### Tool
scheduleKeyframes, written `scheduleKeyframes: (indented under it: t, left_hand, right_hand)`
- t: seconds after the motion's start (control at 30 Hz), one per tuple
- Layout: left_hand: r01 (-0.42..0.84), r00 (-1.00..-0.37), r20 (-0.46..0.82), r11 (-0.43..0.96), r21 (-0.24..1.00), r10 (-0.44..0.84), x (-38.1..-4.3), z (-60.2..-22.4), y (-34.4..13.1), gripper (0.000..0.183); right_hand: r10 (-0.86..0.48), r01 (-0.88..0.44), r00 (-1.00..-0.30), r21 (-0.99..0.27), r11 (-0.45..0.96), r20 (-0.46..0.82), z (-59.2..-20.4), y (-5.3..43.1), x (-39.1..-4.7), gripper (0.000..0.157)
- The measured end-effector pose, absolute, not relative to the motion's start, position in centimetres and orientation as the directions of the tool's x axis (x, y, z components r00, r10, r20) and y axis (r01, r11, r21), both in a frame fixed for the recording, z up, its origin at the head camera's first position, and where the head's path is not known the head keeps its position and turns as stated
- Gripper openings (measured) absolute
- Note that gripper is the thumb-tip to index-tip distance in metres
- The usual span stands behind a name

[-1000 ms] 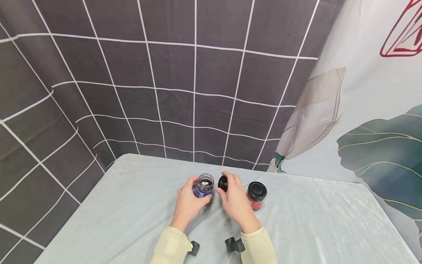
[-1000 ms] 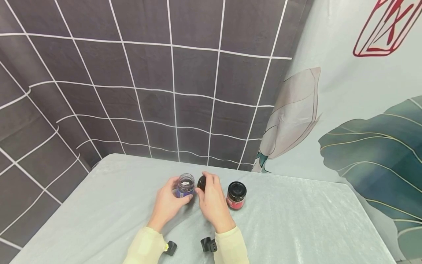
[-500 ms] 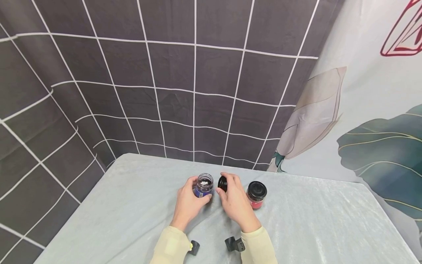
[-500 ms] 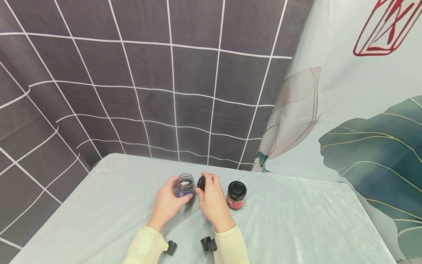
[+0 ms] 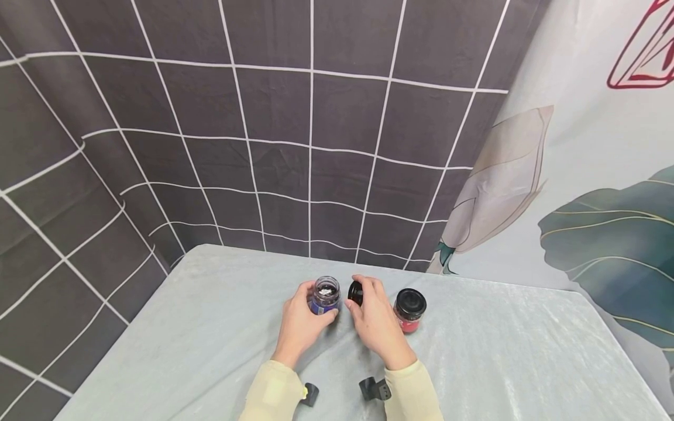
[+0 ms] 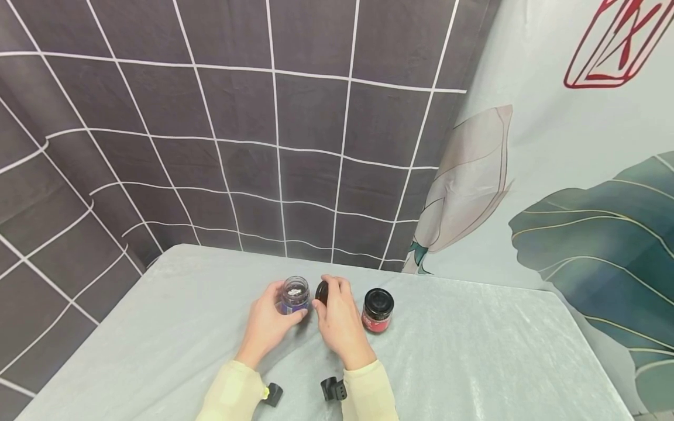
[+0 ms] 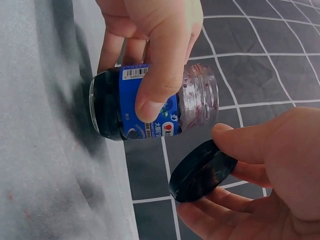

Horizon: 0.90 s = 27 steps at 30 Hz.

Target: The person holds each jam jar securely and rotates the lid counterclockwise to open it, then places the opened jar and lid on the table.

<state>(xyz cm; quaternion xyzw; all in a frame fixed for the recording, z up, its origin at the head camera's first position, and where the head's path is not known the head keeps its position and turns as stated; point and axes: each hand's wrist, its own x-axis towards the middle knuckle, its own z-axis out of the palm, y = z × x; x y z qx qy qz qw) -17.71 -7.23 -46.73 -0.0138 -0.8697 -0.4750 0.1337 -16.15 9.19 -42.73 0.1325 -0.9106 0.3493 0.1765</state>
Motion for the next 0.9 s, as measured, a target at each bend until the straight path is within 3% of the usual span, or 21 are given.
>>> scheduleKeyframes:
  t: [0.9]
  left_hand:
    - [0.137,-0.963,0.242,0.558,0.819,-0.119,-17.7,-46.74,-7.31,0.064]
  right_hand:
    - [-0.13,-0.345,-0.918,-0.592,0.728,0.375,-43.03,9.15,-16.33,0.046]
